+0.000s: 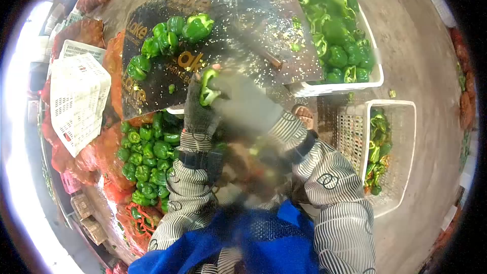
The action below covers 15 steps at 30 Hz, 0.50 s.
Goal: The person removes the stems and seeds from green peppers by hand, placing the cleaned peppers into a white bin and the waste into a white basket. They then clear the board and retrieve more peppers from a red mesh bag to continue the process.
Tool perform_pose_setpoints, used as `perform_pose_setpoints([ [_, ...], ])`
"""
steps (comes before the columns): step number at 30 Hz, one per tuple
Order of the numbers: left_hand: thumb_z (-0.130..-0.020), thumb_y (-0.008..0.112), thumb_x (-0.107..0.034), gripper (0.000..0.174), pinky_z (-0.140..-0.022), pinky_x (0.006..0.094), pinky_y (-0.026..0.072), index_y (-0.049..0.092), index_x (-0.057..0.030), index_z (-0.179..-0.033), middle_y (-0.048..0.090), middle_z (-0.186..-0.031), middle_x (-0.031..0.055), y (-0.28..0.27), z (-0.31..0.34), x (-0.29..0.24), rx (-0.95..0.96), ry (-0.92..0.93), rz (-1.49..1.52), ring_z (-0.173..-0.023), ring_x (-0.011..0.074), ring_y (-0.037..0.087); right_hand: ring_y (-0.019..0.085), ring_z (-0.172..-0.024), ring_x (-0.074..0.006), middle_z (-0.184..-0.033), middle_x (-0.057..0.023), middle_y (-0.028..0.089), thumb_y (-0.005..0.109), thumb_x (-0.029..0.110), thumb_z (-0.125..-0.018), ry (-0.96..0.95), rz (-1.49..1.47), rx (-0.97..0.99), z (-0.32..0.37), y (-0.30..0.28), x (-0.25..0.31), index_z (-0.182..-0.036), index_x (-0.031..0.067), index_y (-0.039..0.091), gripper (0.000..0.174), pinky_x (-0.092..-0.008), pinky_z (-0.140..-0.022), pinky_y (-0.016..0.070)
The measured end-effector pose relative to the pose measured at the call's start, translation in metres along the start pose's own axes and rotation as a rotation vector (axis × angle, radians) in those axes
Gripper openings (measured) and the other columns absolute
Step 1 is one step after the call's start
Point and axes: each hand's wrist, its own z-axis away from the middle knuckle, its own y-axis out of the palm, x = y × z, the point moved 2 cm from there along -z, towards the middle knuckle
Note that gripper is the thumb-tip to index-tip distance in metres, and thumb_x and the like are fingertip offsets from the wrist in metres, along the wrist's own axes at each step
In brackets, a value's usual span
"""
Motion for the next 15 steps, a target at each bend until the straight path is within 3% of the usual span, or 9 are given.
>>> perform_pose_setpoints([
  [2,-0.104,0.043,-0.027,0.037,-0.075,0.0251,0.0551,0.054,-0.0017,-0.127,0.064,-0.106,0.0101,0.009,-0.003,-0.015,-0.122,-0.476,0.687,-0.088,0.0148,0.063,0.063,-0.094,-0.0287,-0.105,-0.0167,0.064,0.064,0.009,-0.078,-0.060,0.147,0.013,-0.002,-0.002,0.002,-0.116,0.0028,0.063,0.038,-0.0353,-0.086,0.0501],
  [3,-0.104,0.043,-0.027,0.037,-0.075,0.0251,0.0551,0.054,-0.0017,-0.127,0.064,-0.106,0.0101,0.004,-0.002,-0.008,-0.133,-0.479,0.688,-0.088,0.0148,0.063,0.063,-0.093,-0.0290,-0.104,-0.0171,0.064,0.063,0.009,-0.079,-0.126,0.292,0.024,-0.003,-0.001,0.002,-0.115,0.0028,0.063,0.036,-0.0361,-0.085,0.0502],
  [5,-0.101,0.049,-0.029,0.038,-0.072,0.0252,0.0558,0.055,-0.0010,-0.125,0.064,-0.107,0.0114,-0.006,-0.008,0.000,-0.022,-0.019,-0.355,-0.087,0.0150,0.063,0.060,-0.091,-0.0318,-0.099,-0.0166,0.062,0.063,0.011,-0.079,-0.191,0.262,-0.113,-0.012,0.011,-0.006,-0.101,0.0016,0.061,0.024,-0.0397,-0.083,0.0492],
  [6,-0.098,0.055,-0.028,0.034,-0.071,0.0245,0.0554,0.057,-0.0007,-0.118,0.064,-0.107,0.0114,-0.007,-0.009,0.007,-0.125,-0.187,0.221,-0.087,0.0152,0.063,0.058,-0.088,-0.0345,-0.093,-0.0161,0.060,0.062,0.013,-0.079,-0.255,0.235,-0.257,-0.014,0.013,-0.008,-0.087,0.0004,0.060,0.015,-0.0434,-0.081,0.0483],
  [7,-0.098,0.055,-0.029,0.034,-0.071,0.0248,0.0555,0.058,-0.0012,-0.118,0.064,-0.106,0.0108,-0.008,-0.008,0.010,-0.141,-0.260,0.435,-0.086,0.0151,0.064,0.058,-0.088,-0.0345,-0.093,-0.0161,0.060,0.062,0.013,-0.079,-0.251,0.236,-0.256,-0.016,0.011,-0.011,-0.087,0.0004,0.060,0.015,-0.0434,-0.081,0.0483],
  [9,-0.098,0.056,-0.030,0.033,-0.070,0.0254,0.0558,0.058,-0.0023,-0.116,0.065,-0.104,0.0095,-0.011,-0.003,0.004,-0.135,-0.315,0.637,-0.085,0.0150,0.064,0.059,-0.090,-0.0334,-0.093,-0.0161,0.060,0.061,0.009,-0.079,-0.157,0.439,-0.375,-0.022,0.005,-0.011,-0.083,0.0017,0.062,0.009,-0.0429,-0.081,0.0489],
  [10,-0.097,0.056,-0.030,0.033,-0.070,0.0257,0.0559,0.059,-0.0028,-0.115,0.065,-0.102,0.0088,-0.014,-0.003,0.000,-0.133,-0.324,0.719,-0.085,0.0150,0.064,0.061,-0.088,-0.0290,-0.094,-0.0148,0.060,0.060,0.007,-0.081,-0.057,0.418,-0.416,-0.019,-0.003,-0.002,-0.098,0.0028,0.062,0.018,-0.0382,-0.082,0.0495],
  [11,-0.097,0.056,-0.031,0.033,-0.070,0.0260,0.0560,0.059,-0.0033,-0.114,0.066,-0.101,0.0082,-0.019,-0.005,0.000,-0.139,-0.313,0.769,-0.084,0.0150,0.064,0.061,-0.088,-0.0290,-0.094,-0.0148,0.060,0.060,0.007,-0.081,-0.066,0.415,-0.409,-0.019,-0.005,-0.003,-0.098,0.0028,0.062,0.018,-0.0382,-0.082,0.0495],
  [15,-0.096,0.058,-0.034,0.032,-0.068,0.0271,0.0565,0.061,-0.0055,-0.111,0.067,-0.097,0.0056,-0.023,-0.006,-0.003,-0.176,-0.317,0.851,-0.082,0.0148,0.065,0.060,-0.099,-0.0290,-0.102,-0.0123,0.060,0.063,0.012,-0.080,-0.054,0.335,-0.188,-0.023,0.005,-0.020,-0.102,0.0072,0.064,0.022,-0.0385,-0.085,0.0502],
])
